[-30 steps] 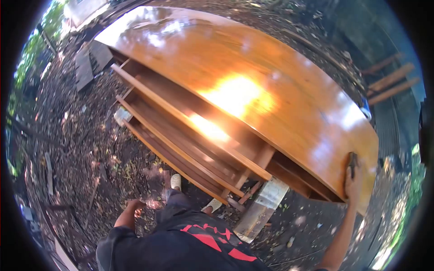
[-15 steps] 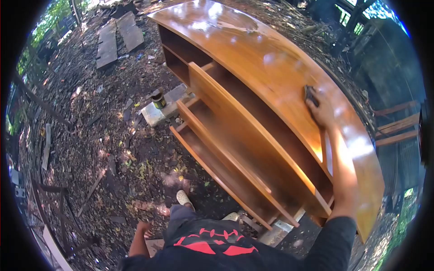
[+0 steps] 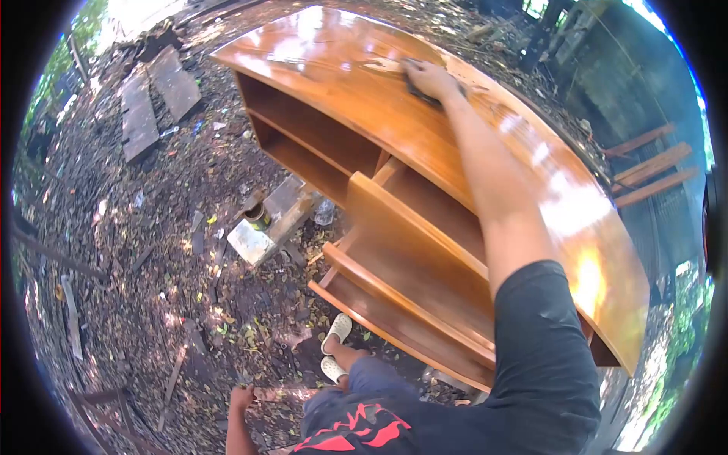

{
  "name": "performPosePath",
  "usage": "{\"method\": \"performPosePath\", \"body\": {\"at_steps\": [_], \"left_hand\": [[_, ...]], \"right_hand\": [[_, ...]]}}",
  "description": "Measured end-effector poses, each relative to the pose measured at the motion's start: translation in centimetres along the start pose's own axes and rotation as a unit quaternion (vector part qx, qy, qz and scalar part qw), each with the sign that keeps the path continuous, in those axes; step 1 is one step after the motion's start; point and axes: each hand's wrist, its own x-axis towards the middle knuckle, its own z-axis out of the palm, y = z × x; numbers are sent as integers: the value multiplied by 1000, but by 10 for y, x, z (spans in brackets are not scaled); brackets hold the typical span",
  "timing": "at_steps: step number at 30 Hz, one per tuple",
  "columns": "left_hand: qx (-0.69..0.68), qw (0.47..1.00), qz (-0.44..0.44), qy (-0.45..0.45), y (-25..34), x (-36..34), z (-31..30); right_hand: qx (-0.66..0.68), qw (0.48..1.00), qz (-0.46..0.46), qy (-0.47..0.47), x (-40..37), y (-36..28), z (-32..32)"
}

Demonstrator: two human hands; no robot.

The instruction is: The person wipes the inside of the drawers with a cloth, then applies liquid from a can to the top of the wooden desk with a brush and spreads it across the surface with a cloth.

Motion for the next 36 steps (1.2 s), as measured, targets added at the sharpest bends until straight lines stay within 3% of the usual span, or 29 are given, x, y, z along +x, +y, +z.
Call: {"method": "performPosePath", "body": {"at_steps": [1, 2, 4, 5, 6, 7, 9, 10, 11, 13, 15, 16, 17, 18, 20, 21, 22, 23, 24, 25, 26, 27, 30, 31, 34, 35, 36], "left_hand": [[19, 1000, 19, 14, 11, 11, -12], [7, 999, 13, 38, 13, 21, -21], [-16, 996, 3, 91, 9, 52, -33], [-148, 985, -93, 6, 18, 50, -48], [-136, 986, -100, -17, 17, 51, -56], [-126, 986, -102, -39, 18, 56, -64], [-97, 988, -112, -41, 6, 63, -77], [-110, 980, -158, -57, 9, 54, -83], [-120, 969, -203, -74, 14, 46, -89], [-123, 969, -181, -114, -21, 62, -84], [-120, 952, -249, -128, -6, 48, -88], [-113, 953, -241, -144, 2, 54, -88], [-103, 953, -236, -159, 5, 59, -94], [-92, 953, -229, -173, 7, 66, -101], [-71, 955, -207, -200, 21, 88, -117], [-62, 956, -194, -213, 31, 104, -125], [-55, 957, -179, -224, 43, 120, -132], [-57, 972, -114, -195, 56, 135, -144], [-60, 983, -49, -165, 87, 142, -168], [-59, 989, 15, -134, 113, 149, -193], [-71, 991, 18, -115, 129, 155, -219], [-90, 991, 23, -96, 148, 164, -238], [-133, 987, 87, -29, 116, 242, -247], [-140, 984, 113, -7, 95, 268, -246], [-156, 987, 9, -43, 77, 297, -265], [-164, 986, 19, -28, 67, 306, -264], [-164, 986, 14, -41, 63, 311, -265]], "right_hand": [[-60, 997, 30, -37, 15, -15, 8], [-85, 995, -38, 41, 3, -37, 14], [-99, 991, -91, 22, 6, -39, 9], [-92, 990, -110, 15, 5, -23, 10], [-87, 988, -129, 11, 4, -3, 7], [-92, 990, -90, 54, 0, 26, -1], [-28, 999, -19, 30, 0, 106, -28], [-58, 995, -19, 77, -12, 144, -37], [-73, 994, -5, 80, -36, 167, -52], [-50, 996, -9, 78, -101, 179, -77], [-61, 992, 6, 108, -160, 208, -90], [-46, 990, 3, 134, -175, 226, -99], [5, 975, 195, 105, -178, 238, -113], [56, 920, 379, 75, -177, 242, -122], [40, 932, 354, 66, -146, 248, -114], [-61, 961, 237, 125, -126, 206, -96], [-40, 980, 154, 117, -96, 218, -73], [-93, 982, 120, 113, -71, 186, -57], [-74, 993, 22, 93, -49, 140, -52], [-56, 994, 7, 96, -22, 137, -45], [-25, 992, 92, 82, 12, 148, -40], [-123, 960, 243, 61, 42, 128, -41], [-107, 987, 23, 119, 107, 64, 6], [-90, 990, 52, 94, 133, 57, 8], [-85, 987, 130, 51, 174, 9, 23], [-93, 984, 147, 43, 190, -12, 30], [-82, 993, 72, 45, 207, -23, 42]]}}
